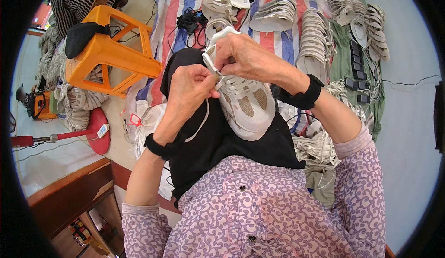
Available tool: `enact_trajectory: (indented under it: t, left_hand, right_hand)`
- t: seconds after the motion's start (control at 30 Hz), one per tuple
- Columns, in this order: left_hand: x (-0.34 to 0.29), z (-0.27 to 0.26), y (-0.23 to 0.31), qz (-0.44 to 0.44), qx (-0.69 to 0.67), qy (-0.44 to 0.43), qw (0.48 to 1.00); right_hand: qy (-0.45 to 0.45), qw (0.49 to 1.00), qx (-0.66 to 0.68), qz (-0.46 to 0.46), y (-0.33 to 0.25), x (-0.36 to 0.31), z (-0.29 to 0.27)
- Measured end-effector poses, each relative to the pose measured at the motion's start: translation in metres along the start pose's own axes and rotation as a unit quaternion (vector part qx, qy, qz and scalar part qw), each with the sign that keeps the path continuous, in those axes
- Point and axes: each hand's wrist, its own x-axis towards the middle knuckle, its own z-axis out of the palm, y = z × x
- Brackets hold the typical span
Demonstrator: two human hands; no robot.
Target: Lacing a beige and white athletic shoe in a manufacturing or assembly setting.
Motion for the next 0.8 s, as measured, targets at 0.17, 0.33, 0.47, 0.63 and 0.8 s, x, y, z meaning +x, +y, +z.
enact_trajectory:
  t: [0.17,0.33,0.47,0.63,0.8]
  left_hand:
    - [0.0,-0.002,0.0,0.018,0.053,-0.004,0.998]
    - [-0.016,0.004,0.001,0.2,0.134,0.074,0.968]
    - [-0.013,0.012,-0.004,0.263,0.234,0.076,0.933]
    - [-0.007,0.02,-0.006,0.301,0.249,0.101,0.915]
    - [-0.008,0.019,0.007,0.147,0.087,0.056,0.984]
  right_hand:
    - [-0.022,1.0,-0.017,-0.007,0.003,0.0,-0.002]
    - [0.153,0.964,-0.195,-0.092,0.038,-0.009,-0.065]
    - [0.088,0.97,0.096,0.207,0.004,-0.021,-0.085]
    - [0.078,0.781,0.586,0.203,0.013,-0.037,-0.054]
    - [0.177,0.703,0.658,0.206,0.021,-0.038,-0.044]
